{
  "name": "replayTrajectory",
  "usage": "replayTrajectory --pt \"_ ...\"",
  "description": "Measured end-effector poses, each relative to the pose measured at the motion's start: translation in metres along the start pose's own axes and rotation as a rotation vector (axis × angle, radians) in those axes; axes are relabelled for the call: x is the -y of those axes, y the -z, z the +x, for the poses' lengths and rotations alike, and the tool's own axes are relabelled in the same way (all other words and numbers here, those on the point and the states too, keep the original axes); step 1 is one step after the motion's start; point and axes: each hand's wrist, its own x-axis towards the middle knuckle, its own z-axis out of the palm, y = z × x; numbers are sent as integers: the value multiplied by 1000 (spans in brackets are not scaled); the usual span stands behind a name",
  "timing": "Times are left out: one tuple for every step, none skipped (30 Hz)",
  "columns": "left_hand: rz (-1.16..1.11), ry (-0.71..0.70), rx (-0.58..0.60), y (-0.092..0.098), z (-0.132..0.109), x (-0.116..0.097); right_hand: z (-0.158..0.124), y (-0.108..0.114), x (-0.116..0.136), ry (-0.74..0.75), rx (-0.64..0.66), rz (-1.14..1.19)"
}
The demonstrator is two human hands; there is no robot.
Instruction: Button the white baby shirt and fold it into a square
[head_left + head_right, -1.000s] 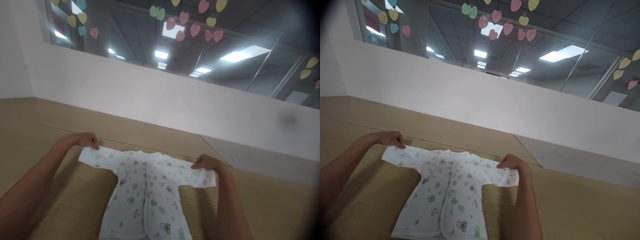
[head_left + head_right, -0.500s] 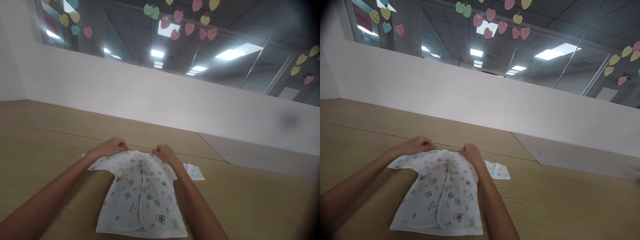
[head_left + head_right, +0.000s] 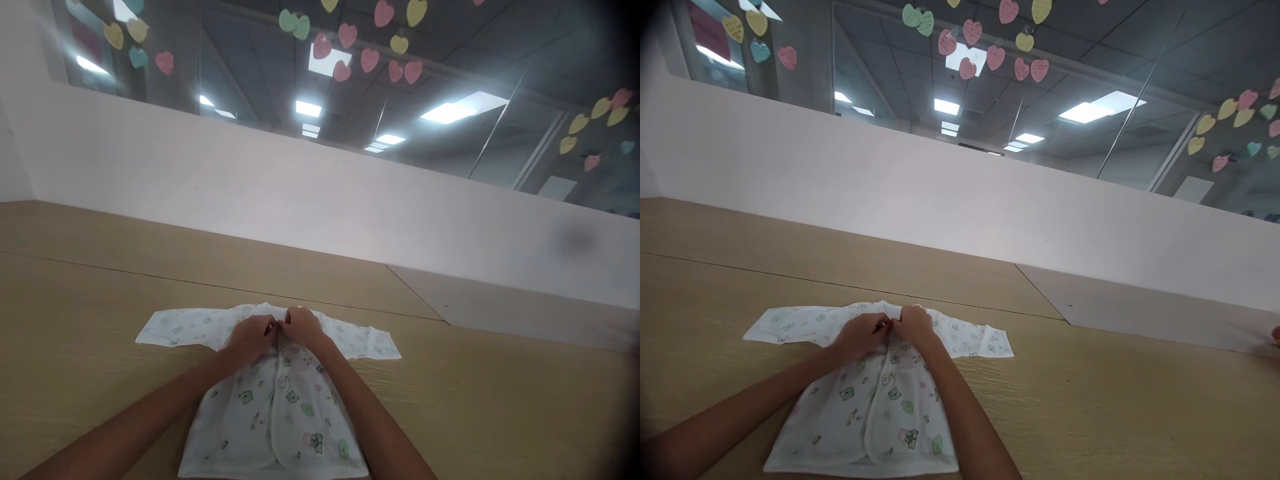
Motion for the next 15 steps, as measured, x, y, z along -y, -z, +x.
replayTrajectory --pt "13 9 -11 -1 0 -1 0 -1 2 -9 -10 24" --pt "22 15 -19 -3 -1 -2 0 -1 3 -17 -12 51" --pt "27 16 -26 -4 -1 -3 0 -1 3 -20 -4 82" --pt "30 14 -30 -6 -1 -3 0 0 3 -15 18 116" --pt "31 10 -29 -6 -1 -2 0 1 2 -2 51 155" --pt "30 6 -26 -7 -1 -2 -1 2 0 13 89 197" --pt "28 1 -22 -7 -1 -2 -1 3 -1 27 123 241" --pt "24 -4 -16 -7 -1 -1 -2 4 -2 36 145 283" --pt "19 -8 -12 -6 -1 -1 -2 4 -3 39 153 318" --pt "14 -12 -9 -5 -1 -1 -2 4 -4 37 152 347" --pt "6 -15 -4 -4 0 -1 -3 3 -5 30 143 370" --pt "-4 -14 3 -2 0 -1 -2 3 -5 23 134 391" --pt "-19 -11 13 -1 1 -1 -2 2 -6 16 125 410" --pt "-38 -3 25 1 2 -2 -1 1 -6 9 117 429" --pt "-61 12 36 2 3 -2 0 0 -6 3 109 449"
